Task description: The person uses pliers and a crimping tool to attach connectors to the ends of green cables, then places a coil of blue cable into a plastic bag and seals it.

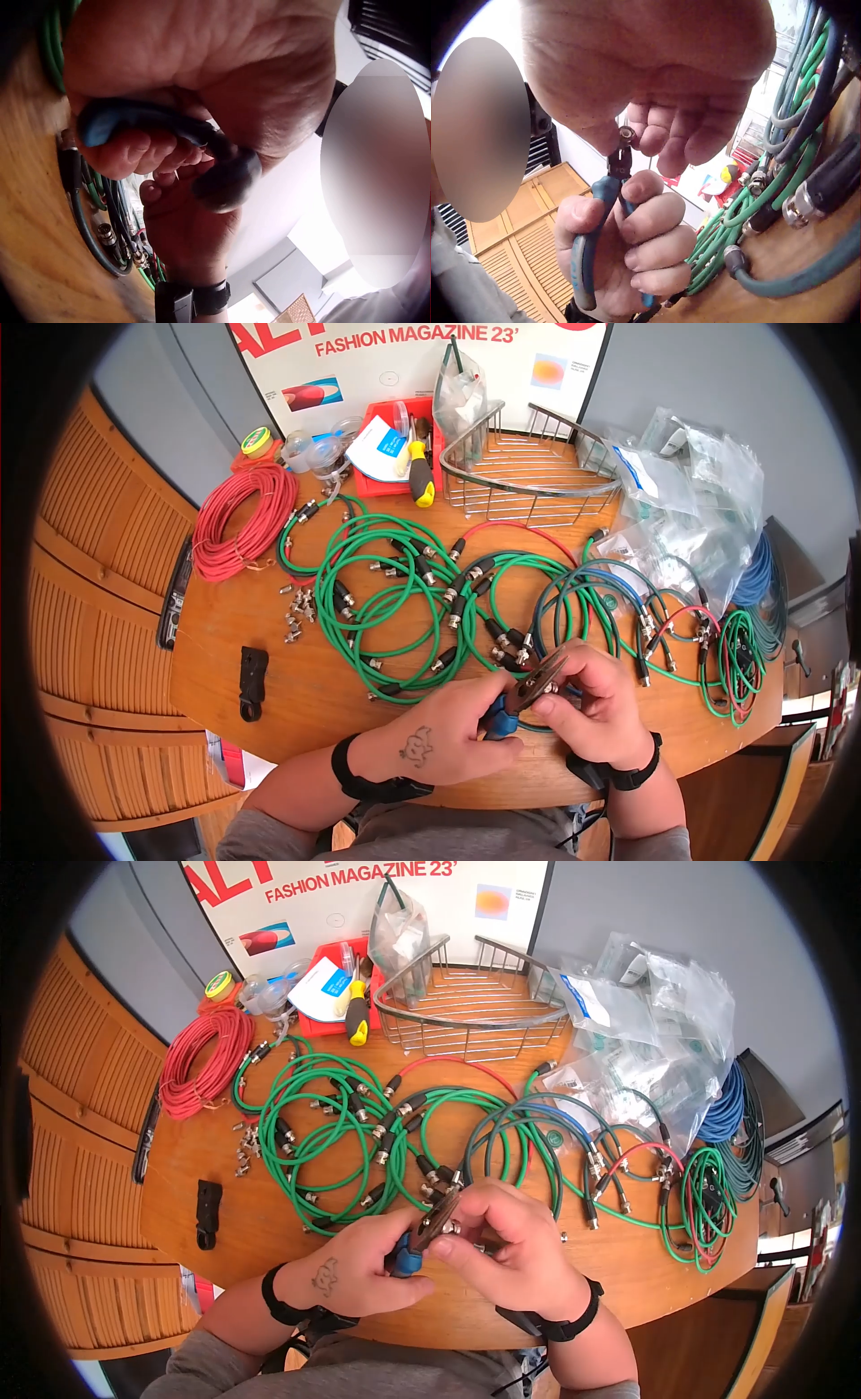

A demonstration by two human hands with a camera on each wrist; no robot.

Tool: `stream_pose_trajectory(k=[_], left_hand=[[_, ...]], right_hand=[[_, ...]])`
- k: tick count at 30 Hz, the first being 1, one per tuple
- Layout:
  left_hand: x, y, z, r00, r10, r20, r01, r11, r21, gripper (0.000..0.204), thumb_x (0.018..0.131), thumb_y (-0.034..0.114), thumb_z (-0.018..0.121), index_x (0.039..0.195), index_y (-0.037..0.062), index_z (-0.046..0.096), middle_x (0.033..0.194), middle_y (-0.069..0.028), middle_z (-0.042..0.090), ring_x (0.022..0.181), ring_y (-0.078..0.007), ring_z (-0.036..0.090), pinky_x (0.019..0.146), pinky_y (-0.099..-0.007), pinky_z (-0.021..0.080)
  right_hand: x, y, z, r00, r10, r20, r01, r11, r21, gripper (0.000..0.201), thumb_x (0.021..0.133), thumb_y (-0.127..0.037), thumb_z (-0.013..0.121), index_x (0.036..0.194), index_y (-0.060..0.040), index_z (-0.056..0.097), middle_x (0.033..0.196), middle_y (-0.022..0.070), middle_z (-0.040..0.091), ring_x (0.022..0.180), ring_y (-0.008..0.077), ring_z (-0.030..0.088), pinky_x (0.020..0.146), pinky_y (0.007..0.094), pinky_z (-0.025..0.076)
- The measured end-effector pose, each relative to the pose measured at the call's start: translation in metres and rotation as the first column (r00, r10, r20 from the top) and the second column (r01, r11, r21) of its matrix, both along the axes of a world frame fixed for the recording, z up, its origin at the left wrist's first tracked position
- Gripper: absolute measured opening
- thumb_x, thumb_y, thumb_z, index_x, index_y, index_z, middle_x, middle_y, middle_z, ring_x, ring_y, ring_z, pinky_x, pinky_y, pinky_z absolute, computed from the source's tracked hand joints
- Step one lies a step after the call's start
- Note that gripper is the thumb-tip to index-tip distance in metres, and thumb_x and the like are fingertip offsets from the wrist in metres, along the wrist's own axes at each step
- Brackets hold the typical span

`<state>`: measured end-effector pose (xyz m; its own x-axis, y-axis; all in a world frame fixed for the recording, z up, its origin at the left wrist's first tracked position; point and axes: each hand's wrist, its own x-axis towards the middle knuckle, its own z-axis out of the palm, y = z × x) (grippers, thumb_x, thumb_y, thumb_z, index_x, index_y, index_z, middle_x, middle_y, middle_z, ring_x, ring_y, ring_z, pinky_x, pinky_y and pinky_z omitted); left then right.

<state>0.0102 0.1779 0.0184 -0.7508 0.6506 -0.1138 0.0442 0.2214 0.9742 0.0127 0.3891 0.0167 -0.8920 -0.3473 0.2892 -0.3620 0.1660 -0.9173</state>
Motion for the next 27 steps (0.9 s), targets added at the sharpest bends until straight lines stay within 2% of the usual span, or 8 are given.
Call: stream_pose_trajectory(k=[3, 7, 9, 10, 12, 14, 20, 27], left_hand=[[0.0, -0.001, -0.001, 1.0, 0.011, 0.0, -0.011, 1.0, -0.024, 0.033, 0.077, 0.017, 0.072, 0.097, 0.0022, 0.05, 0.072, -0.0055, 0.05, 0.061, -0.0149, 0.048, 0.054, -0.03, 0.041], [-0.001, -0.002, -0.002, 0.998, -0.045, 0.051, 0.049, 0.996, -0.078, 0.047, 0.075, 0.017, 0.077, 0.113, 0.0053, 0.051, 0.074, -0.0011, 0.048, 0.062, -0.0126, 0.047, 0.057, -0.0278, 0.042], [-0.002, -0.002, -0.002, 0.997, -0.049, 0.056, 0.053, 0.996, -0.075, 0.047, 0.075, 0.017, 0.077, 0.112, 0.0055, 0.051, 0.074, -0.0006, 0.048, 0.062, -0.012, 0.046, 0.058, -0.0277, 0.041], [-0.002, -0.003, -0.001, 0.995, -0.055, 0.078, 0.061, 0.995, -0.081, 0.046, 0.075, 0.018, 0.077, 0.112, 0.0058, 0.051, 0.075, -0.0006, 0.048, 0.064, -0.0118, 0.047, 0.059, -0.0276, 0.042], [-0.002, -0.002, -0.002, 0.993, -0.066, 0.1, 0.076, 0.993, -0.091, 0.046, 0.075, 0.018, 0.077, 0.111, 0.006, 0.051, 0.077, -0.0005, 0.049, 0.065, -0.0117, 0.047, 0.06, -0.0275, 0.042], [-0.001, -0.001, -0.006, 1.0, -0.026, -0.011, 0.026, 0.999, 0.028, 0.039, 0.079, 0.025, 0.077, 0.098, 0.0044, 0.049, 0.074, -0.0004, 0.047, 0.063, -0.0085, 0.045, 0.054, -0.0257, 0.039], [-0.002, -0.003, -0.008, 0.999, -0.037, 0.035, 0.035, 0.997, 0.076, 0.061, 0.074, 0.046, 0.083, 0.104, 0.003, 0.052, 0.076, 0.0019, 0.048, 0.063, -0.0068, 0.044, 0.055, -0.0233, 0.039], [-0.001, -0.005, -0.011, 0.994, -0.019, 0.112, 0.006, 0.994, 0.112, 0.069, 0.069, 0.054, 0.084, 0.104, 0.0036, 0.053, 0.075, 0.0034, 0.046, 0.064, -0.0055, 0.043, 0.055, -0.0224, 0.038]], right_hand=[[0.001, 0.0, 0.002, 0.999, 0.003, -0.033, -0.002, 1.0, 0.028, 0.01, 0.093, -0.012, 0.062, 0.093, -0.0013, 0.062, 0.078, 0.0093, 0.061, 0.067, 0.0216, 0.058, 0.06, 0.0315, 0.046], [-0.001, 0.001, -0.001, 0.995, 0.046, -0.087, -0.041, 0.998, 0.052, 0.01, 0.094, -0.01, 0.06, 0.093, -0.0009, 0.062, 0.078, 0.0093, 0.062, 0.069, 0.0206, 0.06, 0.061, 0.0312, 0.046], [0.003, 0.002, -0.001, 0.983, 0.076, 0.165, -0.077, 0.997, -0.002, 0.011, 0.095, -0.01, 0.058, 0.095, -0.0004, 0.062, 0.08, 0.0098, 0.063, 0.07, 0.0212, 0.061, 0.062, 0.0317, 0.047], [0.002, 0.001, -0.002, 0.984, 0.073, 0.165, -0.074, 0.997, -0.004, 0.011, 0.095, -0.01, 0.058, 0.095, -0.0004, 0.062, 0.08, 0.0098, 0.063, 0.07, 0.0212, 0.061, 0.062, 0.0317, 0.047], [-0.002, 0.001, -0.004, 0.997, 0.08, -0.011, -0.08, 0.994, -0.071, 0.01, 0.094, -0.008, 0.06, 0.097, 0.001, 0.063, 0.081, 0.01, 0.064, 0.069, 0.0202, 0.063, 0.061, 0.0298, 0.048], [-0.001, 0.003, -0.003, 0.997, 0.075, -0.022, -0.076, 0.994, -0.072, 0.01, 0.092, -0.006, 0.062, 0.098, 0.0014, 0.063, 0.082, 0.01, 0.064, 0.068, 0.0187, 0.063, 0.059, 0.0282, 0.049], [0.0, 0.002, 0.003, 0.991, -0.006, -0.132, -0.001, 0.998, -0.059, 0.017, 0.084, -0.002, 0.071, 0.1, 0.0015, 0.065, 0.083, 0.0095, 0.065, 0.067, 0.0136, 0.064, 0.056, 0.0241, 0.052], [0.002, 0.001, 0.002, 0.973, -0.094, -0.213, 0.082, 0.995, -0.061, 0.02, 0.082, -0.002, 0.074, 0.101, -0.0007, 0.068, 0.084, 0.0092, 0.066, 0.068, 0.0138, 0.065, 0.057, 0.0245, 0.052]])
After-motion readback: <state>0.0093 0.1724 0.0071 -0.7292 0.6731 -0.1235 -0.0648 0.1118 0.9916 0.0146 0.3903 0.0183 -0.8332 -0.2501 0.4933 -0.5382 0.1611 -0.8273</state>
